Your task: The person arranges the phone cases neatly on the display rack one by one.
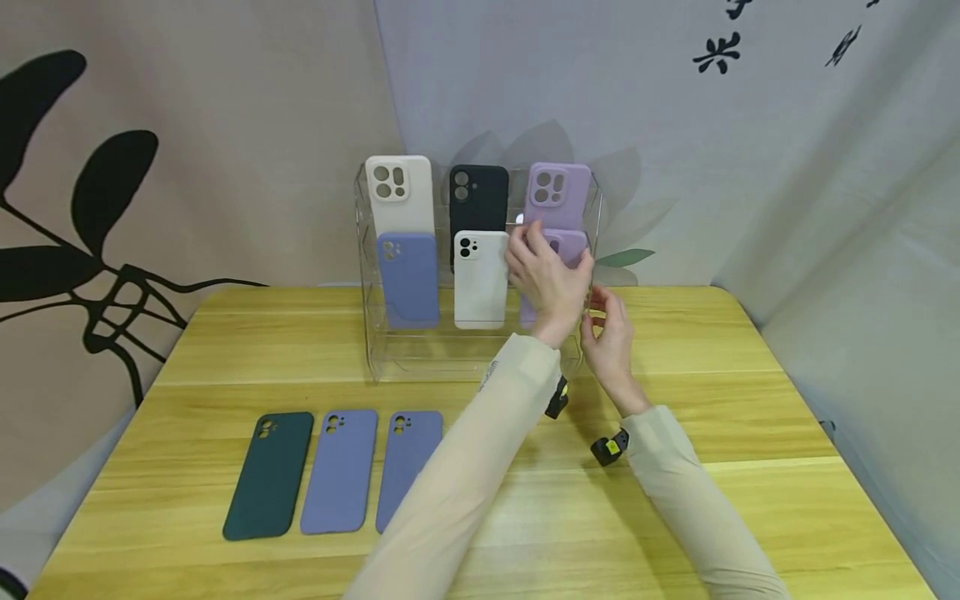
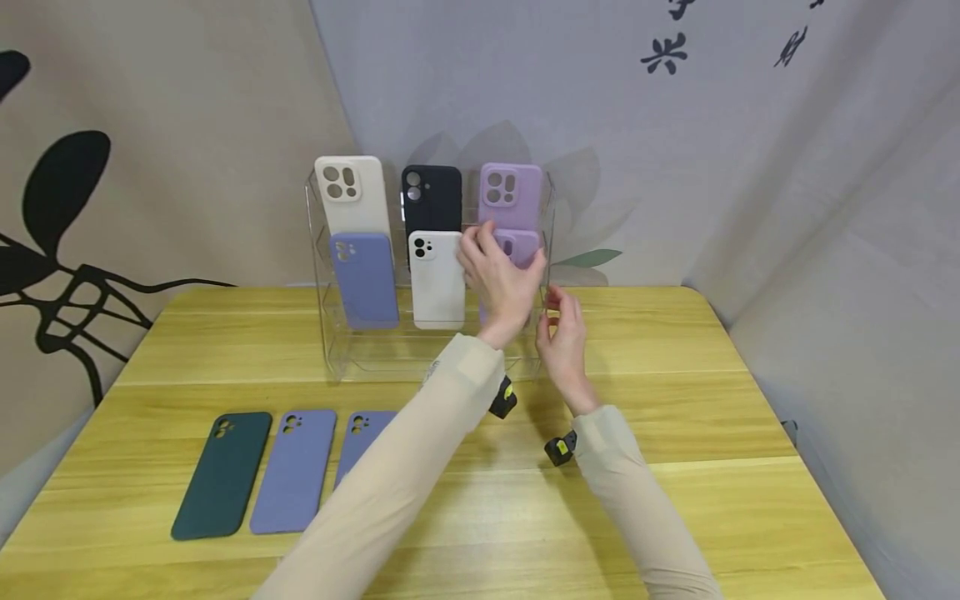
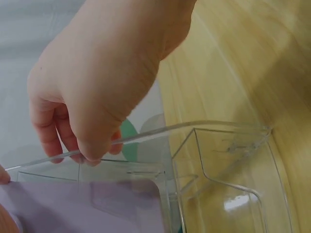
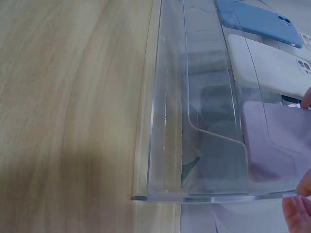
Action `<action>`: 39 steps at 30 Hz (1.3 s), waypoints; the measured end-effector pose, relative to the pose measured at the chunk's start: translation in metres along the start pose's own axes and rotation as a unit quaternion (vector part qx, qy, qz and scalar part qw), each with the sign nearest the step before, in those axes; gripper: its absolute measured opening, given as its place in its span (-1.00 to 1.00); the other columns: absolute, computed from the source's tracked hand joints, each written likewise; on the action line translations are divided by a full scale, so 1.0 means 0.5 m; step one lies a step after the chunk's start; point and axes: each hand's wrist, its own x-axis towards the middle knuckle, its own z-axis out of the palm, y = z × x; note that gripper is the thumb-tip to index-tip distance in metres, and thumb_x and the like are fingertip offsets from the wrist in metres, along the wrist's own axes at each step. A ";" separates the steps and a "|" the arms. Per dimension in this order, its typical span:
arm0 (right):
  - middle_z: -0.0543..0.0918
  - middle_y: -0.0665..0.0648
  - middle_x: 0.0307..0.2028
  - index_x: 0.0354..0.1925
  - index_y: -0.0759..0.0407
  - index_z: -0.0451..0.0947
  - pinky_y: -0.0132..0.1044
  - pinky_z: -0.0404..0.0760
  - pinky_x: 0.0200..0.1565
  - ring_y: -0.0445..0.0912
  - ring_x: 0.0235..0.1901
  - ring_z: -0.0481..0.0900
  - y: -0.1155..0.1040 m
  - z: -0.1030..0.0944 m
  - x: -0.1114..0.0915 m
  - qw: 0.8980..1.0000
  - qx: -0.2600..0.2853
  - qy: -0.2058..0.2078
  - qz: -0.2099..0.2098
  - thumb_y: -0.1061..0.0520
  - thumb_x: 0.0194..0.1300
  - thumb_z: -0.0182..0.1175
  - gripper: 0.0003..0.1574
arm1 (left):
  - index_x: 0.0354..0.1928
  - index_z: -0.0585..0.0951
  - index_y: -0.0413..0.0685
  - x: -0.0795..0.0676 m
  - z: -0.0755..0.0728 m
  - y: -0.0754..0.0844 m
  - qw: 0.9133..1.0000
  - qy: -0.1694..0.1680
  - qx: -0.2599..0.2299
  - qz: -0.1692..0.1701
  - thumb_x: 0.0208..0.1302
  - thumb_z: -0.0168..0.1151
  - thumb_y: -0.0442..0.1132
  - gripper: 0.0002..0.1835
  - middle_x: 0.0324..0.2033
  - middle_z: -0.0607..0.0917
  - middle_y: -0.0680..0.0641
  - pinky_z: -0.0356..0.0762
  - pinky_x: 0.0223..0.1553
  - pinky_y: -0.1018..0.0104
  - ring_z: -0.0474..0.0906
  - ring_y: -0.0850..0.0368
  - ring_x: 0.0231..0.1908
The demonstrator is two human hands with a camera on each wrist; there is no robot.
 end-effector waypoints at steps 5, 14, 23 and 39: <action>0.50 0.42 -0.16 0.02 0.52 0.38 -0.02 0.59 -0.31 0.21 -0.19 0.54 0.000 -0.001 -0.001 1.000 0.003 -0.001 -0.001 0.53 0.13 0.07 -0.58 | 0.14 0.36 -0.07 -0.004 0.001 0.004 1.000 -0.014 0.020 0.010 -0.06 0.42 0.03 -0.27 0.04 0.31 -0.09 0.31 -0.03 0.10 0.26 -0.02 0.06; 0.50 0.43 -0.15 0.02 0.53 0.37 -0.03 0.60 -0.29 0.20 -0.17 0.53 -0.003 0.000 -0.002 1.000 0.010 -0.003 0.003 0.52 0.15 0.07 -0.59 | 0.18 0.33 -0.08 -0.003 -0.003 0.007 0.997 -0.026 0.068 0.026 -0.02 0.40 -0.01 -0.27 0.12 0.27 -0.12 0.25 0.01 0.08 0.21 -0.02 0.12; 0.49 0.42 -0.15 0.01 0.52 0.37 -0.05 0.60 -0.32 0.18 -0.18 0.53 -0.001 0.001 -0.002 1.000 0.009 -0.001 0.000 0.50 0.17 0.08 -0.61 | 0.23 0.31 -0.11 -0.003 -0.025 0.014 0.996 -0.033 0.060 0.055 -0.01 0.35 -0.10 -0.27 0.19 0.24 -0.17 0.18 0.09 0.09 0.18 -0.06 0.15; 0.50 0.43 -0.13 0.02 0.54 0.36 -0.41 0.55 -0.26 0.20 -0.17 0.55 -0.001 0.004 -0.001 1.000 0.018 0.004 0.005 0.55 0.13 0.05 -0.57 | 0.19 0.36 -0.12 0.020 -0.095 -0.005 0.993 -0.088 -0.003 0.080 -0.02 0.37 -0.17 -0.32 0.12 0.35 -0.16 0.23 0.11 0.15 0.28 -0.01 0.08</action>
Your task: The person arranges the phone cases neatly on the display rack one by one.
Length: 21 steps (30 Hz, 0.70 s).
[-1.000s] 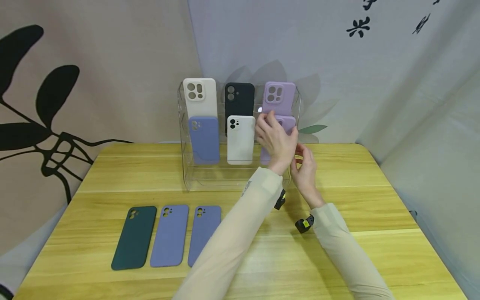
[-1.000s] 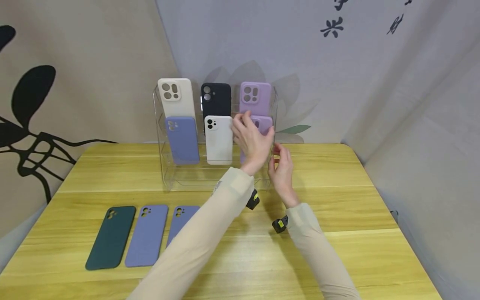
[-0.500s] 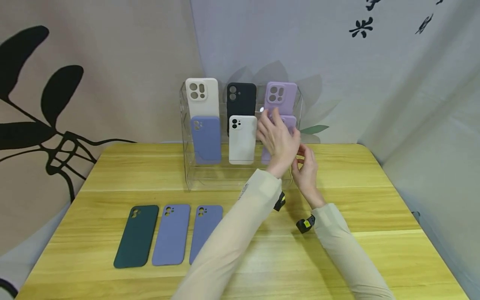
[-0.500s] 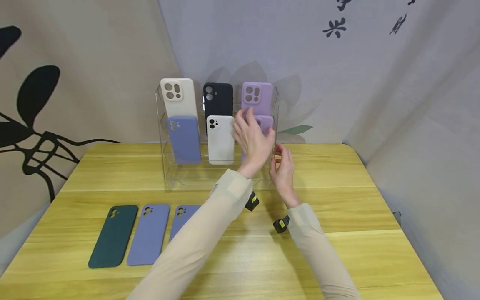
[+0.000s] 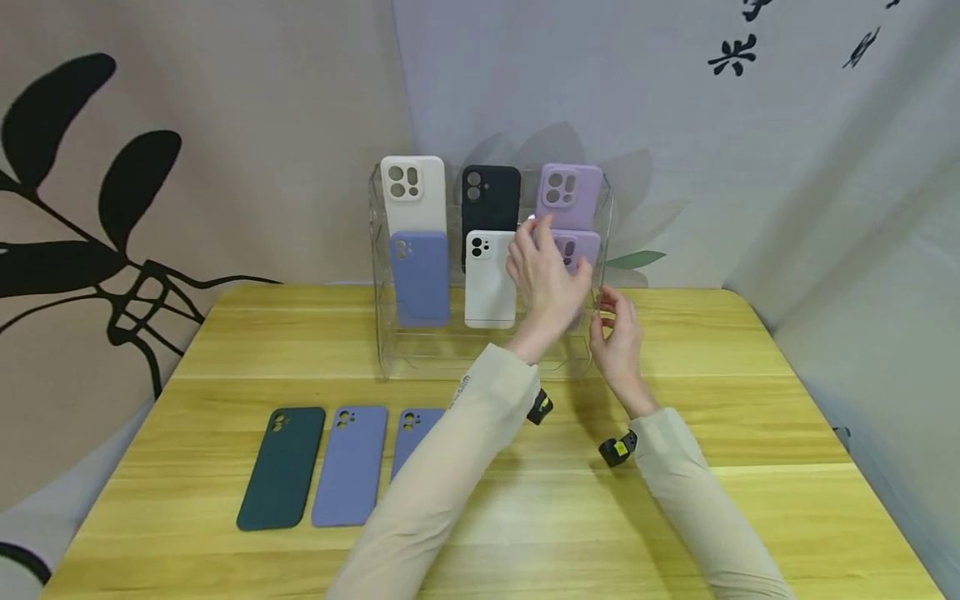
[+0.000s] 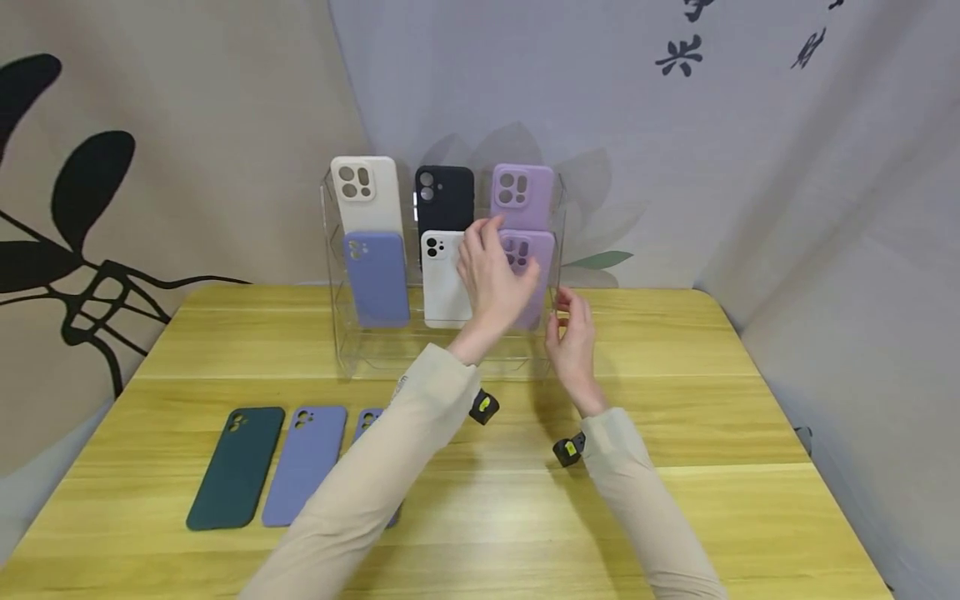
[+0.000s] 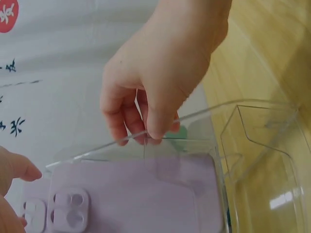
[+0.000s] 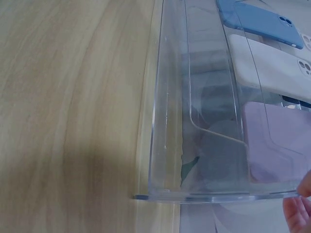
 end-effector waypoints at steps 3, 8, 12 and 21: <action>0.50 0.44 -0.11 0.03 0.55 0.36 -0.33 0.57 -0.25 0.20 -0.15 0.54 -0.001 -0.001 0.000 1.000 0.002 -0.004 0.002 0.55 0.13 0.04 -0.56 | 0.18 0.38 -0.12 -0.001 -0.012 -0.012 1.000 -0.013 -0.006 0.008 -0.02 0.36 -0.18 -0.34 0.11 0.37 -0.16 0.24 0.11 0.14 0.29 -0.02 0.08; 0.51 0.44 -0.13 0.01 0.56 0.37 -0.44 0.55 -0.25 0.21 -0.17 0.55 -0.001 0.002 -0.001 1.000 -0.002 0.004 -0.006 0.55 0.12 0.04 -0.58 | 0.16 0.40 -0.13 -0.006 -0.033 -0.036 1.000 -0.018 -0.014 0.019 -0.03 0.35 -0.21 -0.36 0.10 0.38 -0.15 0.23 0.12 0.11 0.28 -0.03 0.10; 0.51 0.44 -0.13 0.01 0.56 0.38 -0.61 0.45 -0.24 0.21 -0.18 0.55 -0.002 0.003 -0.001 1.000 0.001 0.010 -0.006 0.55 0.12 0.04 -0.58 | 0.15 0.40 -0.17 -0.015 -0.051 -0.058 0.999 -0.026 -0.010 0.029 -0.03 0.36 -0.22 -0.36 0.10 0.38 -0.15 0.22 0.13 0.09 0.27 -0.04 0.11; 0.50 0.43 -0.12 0.02 0.55 0.36 -0.60 0.45 -0.24 0.20 -0.16 0.54 -0.003 0.002 -0.002 1.000 0.001 0.002 0.003 0.56 0.13 0.03 -0.57 | 0.13 0.40 -0.19 -0.042 -0.095 -0.122 0.996 -0.027 0.006 0.081 -0.07 0.35 -0.28 -0.37 0.12 0.38 -0.18 0.21 0.14 0.05 0.28 -0.09 0.09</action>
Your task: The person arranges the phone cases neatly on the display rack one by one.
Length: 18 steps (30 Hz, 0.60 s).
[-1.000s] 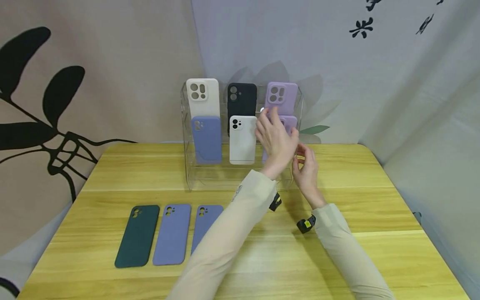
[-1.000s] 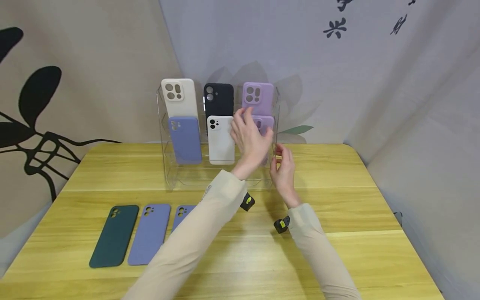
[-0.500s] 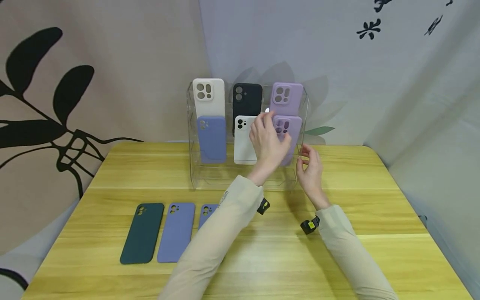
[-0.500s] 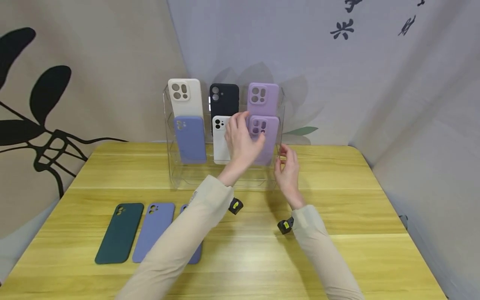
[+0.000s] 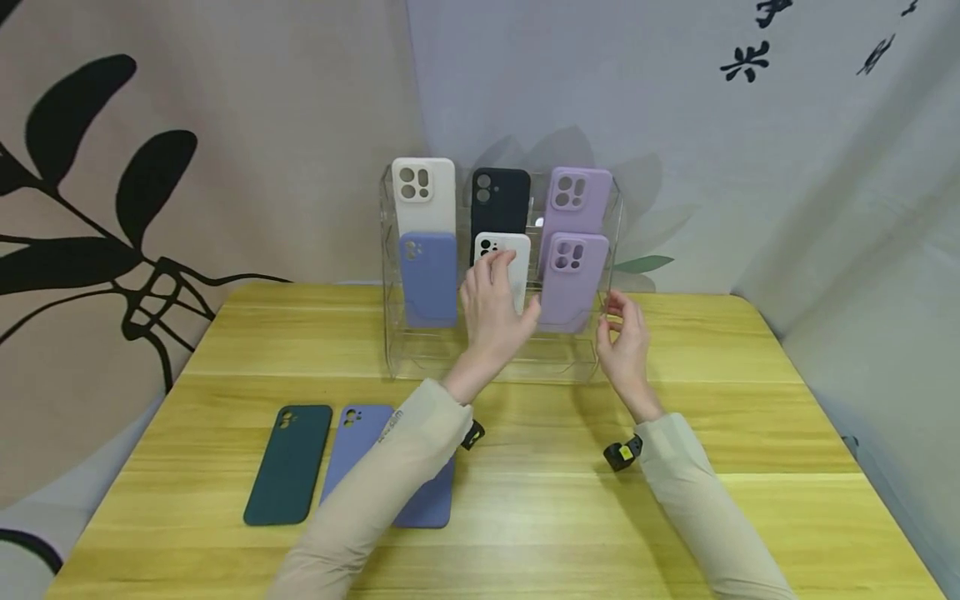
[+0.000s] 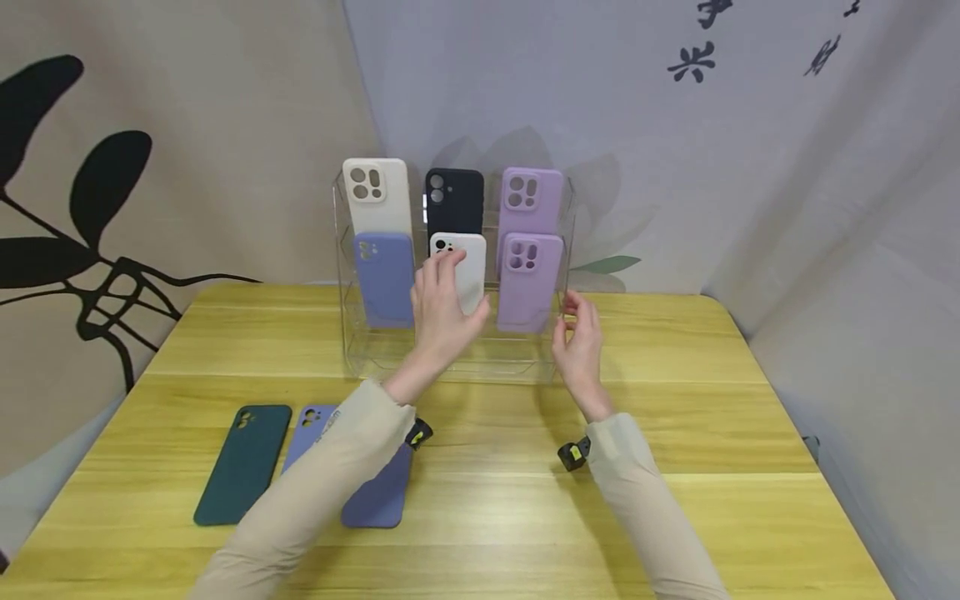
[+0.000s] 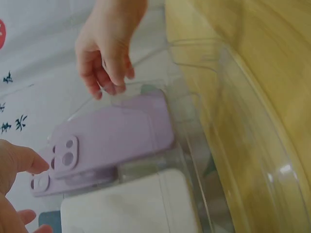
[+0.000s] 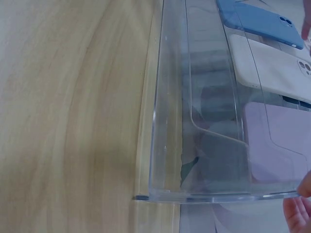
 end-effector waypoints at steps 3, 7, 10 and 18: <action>0.51 0.43 -0.13 0.02 0.55 0.36 -0.55 0.47 -0.25 0.19 -0.17 0.54 0.000 -0.001 0.001 1.000 -0.003 0.004 -0.002 0.55 0.14 0.04 -0.58 | 0.12 0.41 -0.20 -0.012 -0.009 -0.017 1.000 0.020 0.009 0.018 -0.08 0.37 -0.29 -0.37 0.08 0.40 -0.19 0.24 0.09 0.02 0.31 -0.11 0.05; 0.51 0.43 -0.15 0.01 0.55 0.37 -0.66 0.39 -0.26 0.20 -0.18 0.55 0.000 0.000 0.001 1.000 0.000 0.009 -0.004 0.55 0.13 0.04 -0.58 | 0.11 0.41 -0.22 -0.026 -0.021 -0.034 0.999 0.025 0.013 0.027 -0.08 0.38 -0.29 -0.37 0.08 0.40 -0.21 0.25 0.08 -0.01 0.32 -0.14 0.04; 0.51 0.43 -0.15 0.02 0.55 0.37 -0.70 0.36 -0.25 0.21 -0.18 0.54 0.001 0.001 -0.001 1.000 0.006 0.007 -0.001 0.56 0.14 0.03 -0.58 | 0.11 0.41 -0.23 -0.040 -0.031 -0.047 0.999 0.014 0.024 0.031 -0.07 0.39 -0.30 -0.38 0.09 0.38 -0.22 0.24 0.09 -0.04 0.31 -0.16 0.04; 0.50 0.43 -0.15 0.03 0.54 0.36 -0.68 0.39 -0.23 0.19 -0.16 0.52 -0.002 0.003 -0.002 1.000 0.007 -0.001 0.009 0.56 0.15 0.03 -0.58 | 0.11 0.39 -0.29 -0.075 -0.068 -0.085 0.998 0.005 0.032 0.046 -0.08 0.41 -0.33 -0.36 0.08 0.37 -0.26 0.23 0.05 -0.06 0.29 -0.19 0.03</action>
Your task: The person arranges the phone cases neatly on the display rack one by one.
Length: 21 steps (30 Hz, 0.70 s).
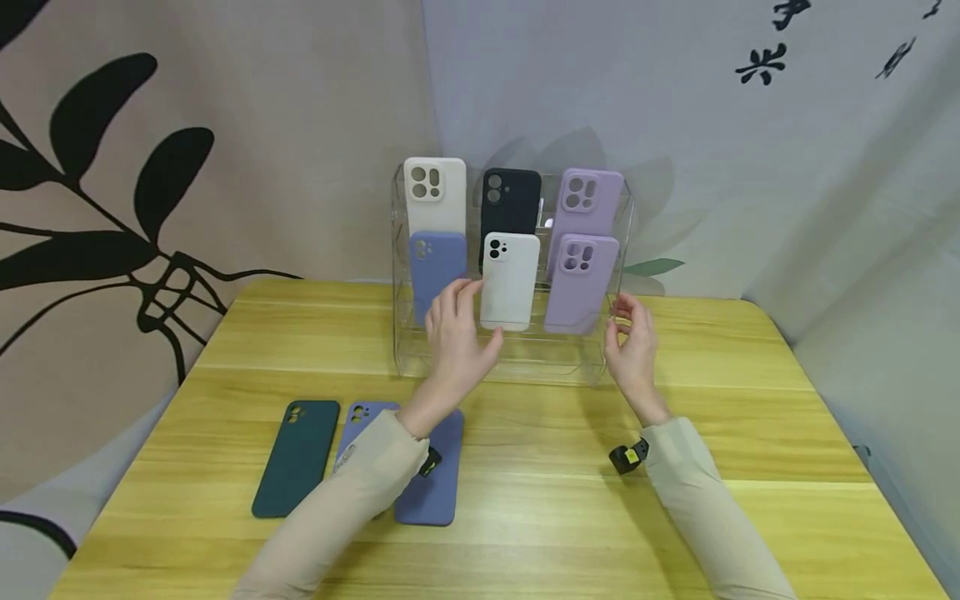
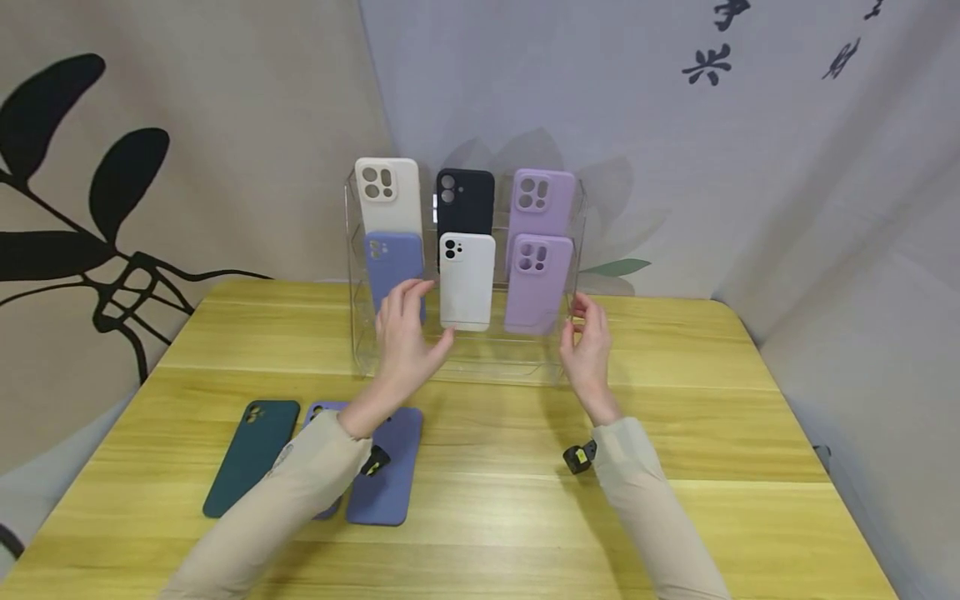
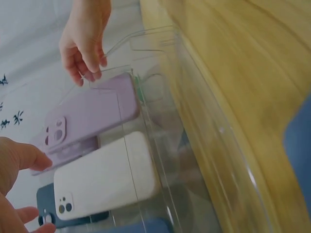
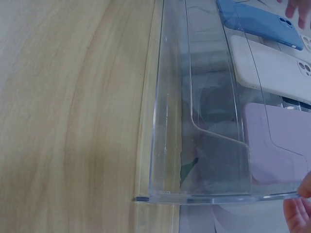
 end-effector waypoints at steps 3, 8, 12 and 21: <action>0.50 0.43 -0.14 0.03 0.54 0.36 -0.68 0.39 -0.23 0.19 -0.16 0.52 -0.001 0.000 0.000 1.000 -0.001 -0.002 0.003 0.55 0.15 0.04 -0.58 | 0.09 0.40 -0.30 -0.013 -0.012 -0.015 1.000 0.003 -0.009 0.004 -0.11 0.42 -0.36 -0.36 0.07 0.37 -0.28 0.22 0.02 -0.08 0.29 -0.21 0.01; 0.50 0.44 -0.15 0.03 0.54 0.36 -0.70 0.37 -0.22 0.20 -0.16 0.52 -0.002 0.000 0.000 1.000 0.007 -0.001 0.003 0.57 0.14 0.03 -0.57 | 0.09 0.41 -0.32 -0.036 -0.035 -0.044 1.000 -0.010 0.001 -0.002 -0.10 0.41 -0.38 -0.36 0.07 0.38 -0.29 0.23 0.01 -0.08 0.31 -0.21 0.00; 0.51 0.43 -0.16 0.02 0.54 0.37 -0.70 0.38 -0.23 0.21 -0.17 0.53 -0.002 0.000 0.001 1.000 0.013 0.006 0.000 0.59 0.12 0.03 -0.56 | 0.11 0.38 -0.32 -0.054 -0.061 -0.067 0.999 -0.032 0.010 -0.016 -0.08 0.40 -0.39 -0.36 0.07 0.37 -0.30 0.23 0.03 -0.12 0.30 -0.24 0.02; 0.51 0.43 -0.17 0.03 0.55 0.36 -0.71 0.37 -0.22 0.21 -0.17 0.52 0.000 -0.001 0.000 1.000 0.010 0.004 -0.001 0.57 0.13 0.02 -0.56 | 0.14 0.37 -0.31 -0.078 -0.125 -0.128 0.995 -0.057 0.021 -0.076 0.00 0.35 -0.36 -0.39 0.11 0.34 -0.32 0.14 0.05 -0.19 0.24 -0.29 0.07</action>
